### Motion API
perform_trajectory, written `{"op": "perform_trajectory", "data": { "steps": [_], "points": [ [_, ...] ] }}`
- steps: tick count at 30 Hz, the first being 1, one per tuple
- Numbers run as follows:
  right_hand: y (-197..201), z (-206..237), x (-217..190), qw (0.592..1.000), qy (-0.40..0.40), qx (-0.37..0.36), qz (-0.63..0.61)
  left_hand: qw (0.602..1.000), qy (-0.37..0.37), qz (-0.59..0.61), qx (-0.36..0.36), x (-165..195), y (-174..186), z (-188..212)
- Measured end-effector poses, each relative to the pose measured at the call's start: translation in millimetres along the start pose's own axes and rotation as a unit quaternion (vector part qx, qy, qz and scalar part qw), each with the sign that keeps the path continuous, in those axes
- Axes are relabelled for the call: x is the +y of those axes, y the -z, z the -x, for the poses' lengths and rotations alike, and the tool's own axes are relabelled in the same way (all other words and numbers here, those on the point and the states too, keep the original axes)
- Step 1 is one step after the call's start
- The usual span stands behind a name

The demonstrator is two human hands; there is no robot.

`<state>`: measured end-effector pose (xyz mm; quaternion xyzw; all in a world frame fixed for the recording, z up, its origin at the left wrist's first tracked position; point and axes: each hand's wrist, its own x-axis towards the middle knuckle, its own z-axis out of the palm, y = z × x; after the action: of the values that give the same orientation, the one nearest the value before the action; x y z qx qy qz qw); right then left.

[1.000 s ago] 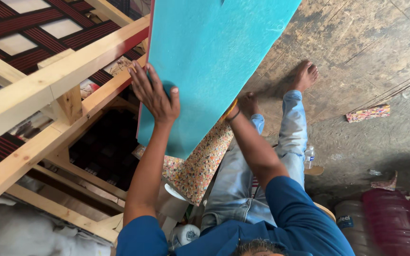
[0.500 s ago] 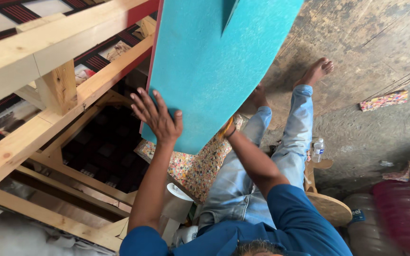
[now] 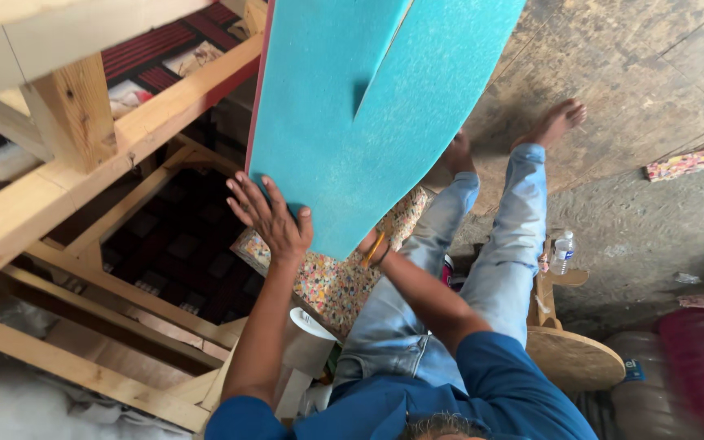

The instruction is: The person aligns teal foam sheets on a large red board, presses them flat, and cuts the foam with a knife, trimming off excess pieces and setting scraps aside. At the end, the person picks up a spray gun with an air hose and sprays the board surface.

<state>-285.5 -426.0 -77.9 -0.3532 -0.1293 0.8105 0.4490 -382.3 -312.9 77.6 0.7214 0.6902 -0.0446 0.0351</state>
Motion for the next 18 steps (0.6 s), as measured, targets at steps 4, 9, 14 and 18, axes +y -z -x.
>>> {"op": "perform_trajectory", "data": {
  "steps": [4, 9, 14, 18],
  "points": [
    [-25, 25, 10, 0.961, 0.033, -0.004, 0.276, 1.000, -0.002, 0.007, -0.004, -1, -4, 6],
    [-18, 19, 15, 0.982, 0.023, -0.009, 0.185, 1.000, -0.001, -0.002, 0.008, 4, -7, 9],
    [-3, -5, 22, 0.993, -0.005, -0.070, -0.092, 1.000, 0.004, -0.007, 0.006, 1, -8, 14],
    [-17, 7, 27, 0.988, -0.047, -0.068, -0.129, 1.000, 0.004, 0.011, -0.001, -3, -9, 16]
  ]
}}
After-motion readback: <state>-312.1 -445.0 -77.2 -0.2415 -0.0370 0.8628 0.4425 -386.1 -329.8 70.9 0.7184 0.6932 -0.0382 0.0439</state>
